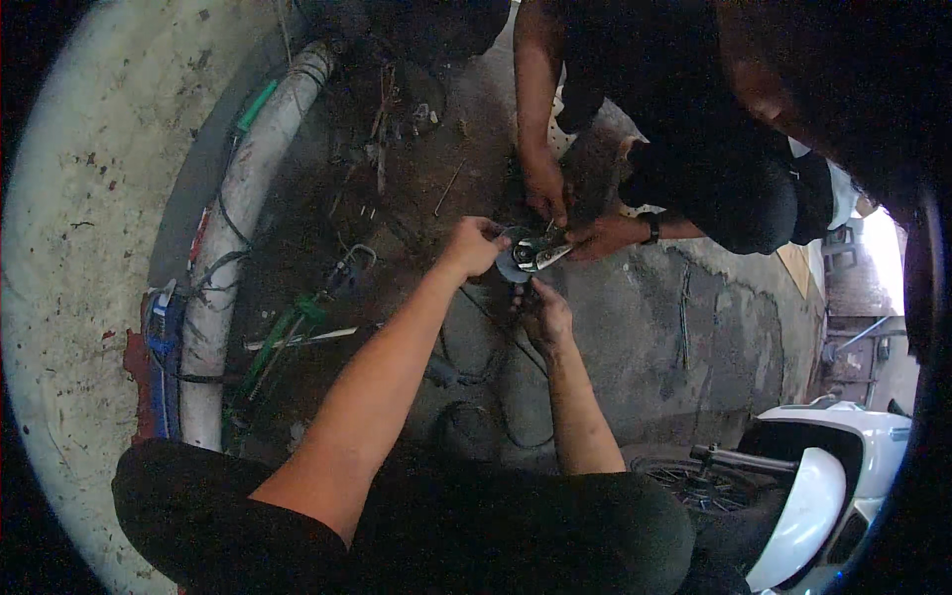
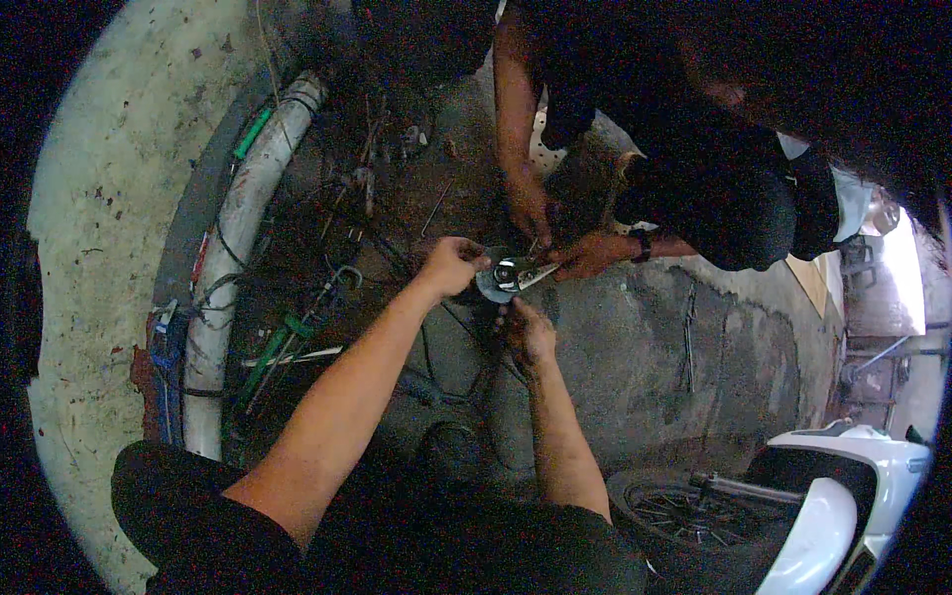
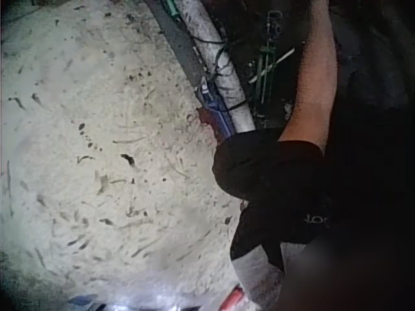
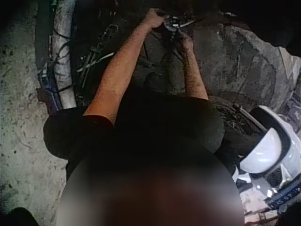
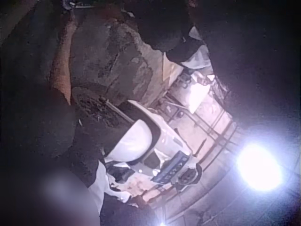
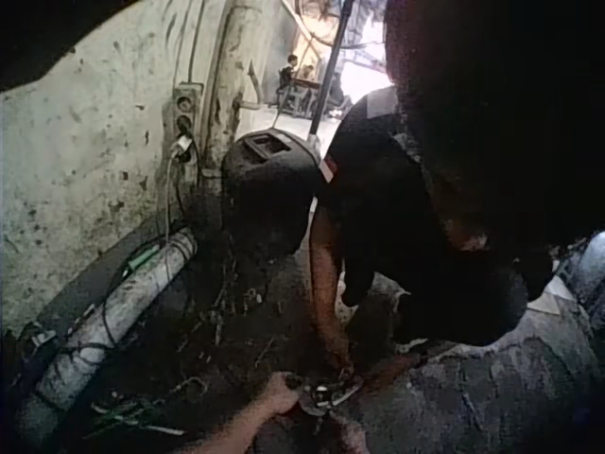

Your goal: The person works on the internal components of a disassembled angle grinder by hand and with a tool, manipulating wires and the motor while others assist.

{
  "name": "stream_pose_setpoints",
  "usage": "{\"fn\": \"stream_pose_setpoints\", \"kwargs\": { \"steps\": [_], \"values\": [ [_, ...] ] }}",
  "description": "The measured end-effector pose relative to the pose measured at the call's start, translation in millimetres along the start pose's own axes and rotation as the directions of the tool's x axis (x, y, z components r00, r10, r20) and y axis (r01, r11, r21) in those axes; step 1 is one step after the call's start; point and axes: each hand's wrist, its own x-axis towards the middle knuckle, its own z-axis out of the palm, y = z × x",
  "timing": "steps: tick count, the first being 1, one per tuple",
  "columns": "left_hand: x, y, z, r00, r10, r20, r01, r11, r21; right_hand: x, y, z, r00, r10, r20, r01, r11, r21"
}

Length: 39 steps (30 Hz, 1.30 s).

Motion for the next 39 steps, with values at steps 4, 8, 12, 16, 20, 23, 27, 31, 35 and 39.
{"fn": "stream_pose_setpoints", "kwargs": {
  "steps": [4,8,12,16,20,23,27,31,35,39],
  "values": [
    [-3.0,1.7,-3.8,0.998,0.010,-0.055,-0.005,0.995,0.097,-4.1,-0.5,7.7,0.999,0.003,-0.034,-0.004,1.000,-0.009],
    [-5.0,5.8,-5.7,0.999,0.033,-0.034,-0.031,0.998,0.063,-5.7,-1.9,6.1,0.998,-0.015,-0.067,0.011,0.998,-0.064],
    [-5.3,8.3,-1.5,0.999,-0.016,-0.047,0.017,0.999,0.027,-6.6,-4.0,6.2,0.998,-0.016,-0.064,0.012,0.998,-0.054],
    [4.3,-10.8,0.1,1.000,0.000,-0.021,0.000,1.000,0.030,-3.9,1.2,8.3,0.999,-0.044,-0.028,0.044,0.999,-0.012],
    [7.0,-17.4,0.2,0.999,0.014,-0.029,-0.011,0.997,0.081,-2.6,2.2,10.6,0.996,-0.034,-0.078,0.033,0.999,-0.015],
    [1.7,0.8,1.3,0.999,-0.019,0.040,0.018,1.000,0.020,-6.4,-5.8,6.0,0.996,-0.002,-0.090,0.002,1.000,-0.007],
    [-3.8,1.2,-4.6,0.999,0.020,-0.039,-0.019,0.999,0.041,-5.8,-0.1,12.6,0.995,-0.019,-0.101,0.014,0.999,-0.050],
    [-10.5,16.9,-6.5,0.999,0.000,-0.033,0.002,0.998,0.065,-5.2,-2.2,8.9,0.996,-0.052,-0.069,0.047,0.997,-0.067],
    [-5.9,1.9,-6.0,0.998,0.001,-0.063,0.001,0.999,0.036,-5.8,1.3,15.4,0.998,-0.023,-0.059,0.021,0.999,-0.029],
    [-4.0,1.5,-2.3,0.998,-0.013,-0.054,0.013,1.000,0.007,-8.1,-1.2,16.3,0.997,-0.045,-0.061,0.042,0.998,-0.047]
  ]
}}
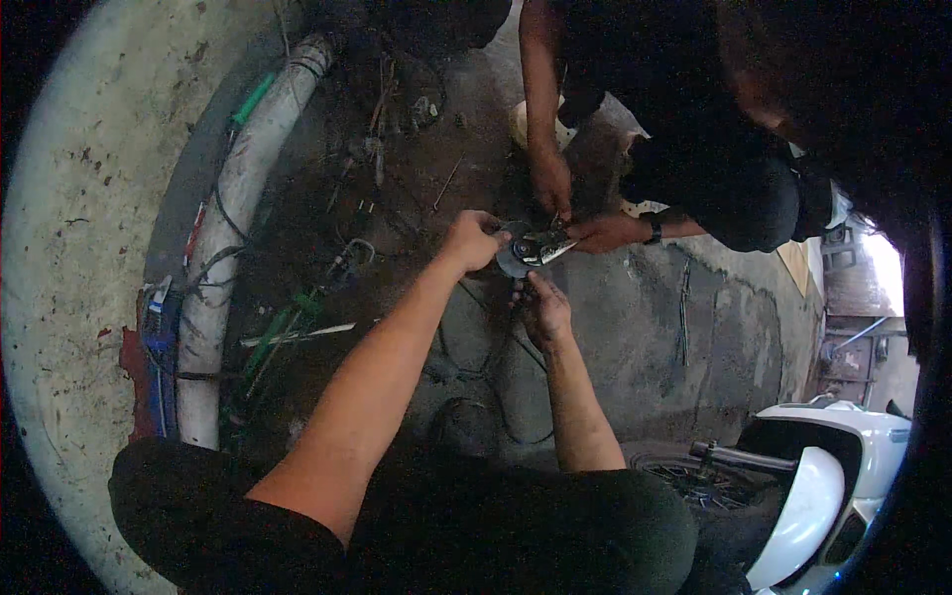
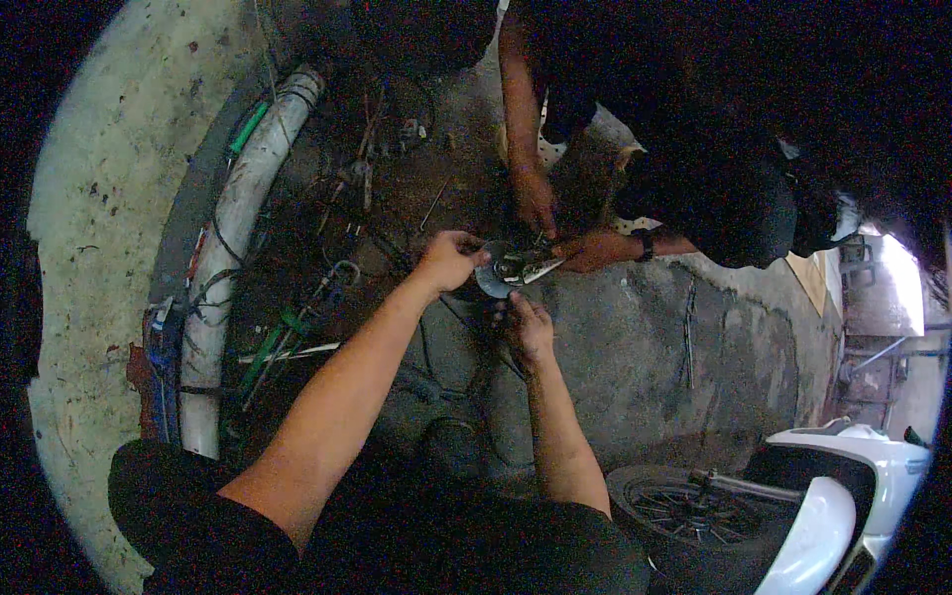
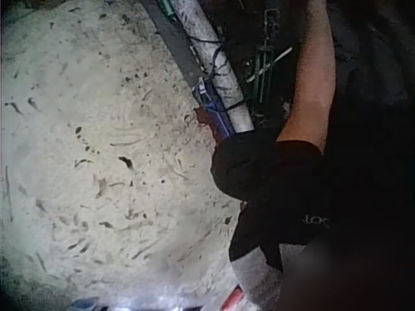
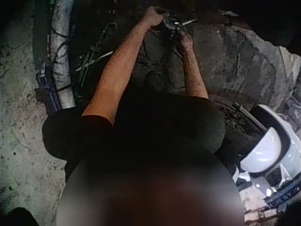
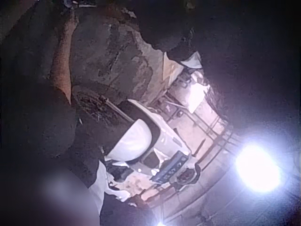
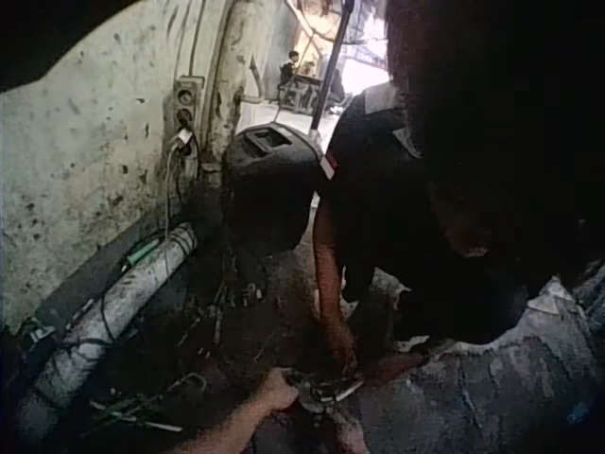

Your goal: The person works on the internal components of a disassembled angle grinder by hand and with a tool, manipulating wires and the motor while others assist.

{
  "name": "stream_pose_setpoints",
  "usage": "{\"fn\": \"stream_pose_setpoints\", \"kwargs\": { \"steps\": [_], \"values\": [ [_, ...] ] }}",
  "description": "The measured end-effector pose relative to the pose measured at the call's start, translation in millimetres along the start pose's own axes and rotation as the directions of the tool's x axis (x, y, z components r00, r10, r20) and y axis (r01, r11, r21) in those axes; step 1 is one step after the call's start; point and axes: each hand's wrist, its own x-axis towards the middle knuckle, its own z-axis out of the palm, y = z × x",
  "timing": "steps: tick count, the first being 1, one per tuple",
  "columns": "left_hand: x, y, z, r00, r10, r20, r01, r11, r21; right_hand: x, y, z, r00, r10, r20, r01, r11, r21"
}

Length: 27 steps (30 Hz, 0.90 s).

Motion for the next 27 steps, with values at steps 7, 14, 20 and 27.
{"fn": "stream_pose_setpoints", "kwargs": {
  "steps": [7,14,20,27],
  "values": [
    [1.5,-0.6,-0.6,0.999,-0.021,0.026,0.021,1.000,-0.007,-5.0,-3.8,6.1,0.995,0.021,-0.099,-0.030,0.995,-0.090],
    [7.6,-11.2,2.3,1.000,-0.011,0.020,0.011,1.000,0.010,-0.4,2.9,1.9,1.000,-0.008,0.013,0.008,1.000,0.015],
    [1.0,5.8,1.4,0.998,0.039,0.046,-0.042,0.998,0.053,-0.7,0.4,-3.8,0.999,-0.040,0.027,0.040,0.999,-0.017],
    [-2.2,5.2,-4.1,0.997,-0.004,0.074,0.004,1.000,0.007,-0.3,0.7,-3.3,0.997,-0.001,-0.080,-0.011,0.989,-0.145]
  ]
}}
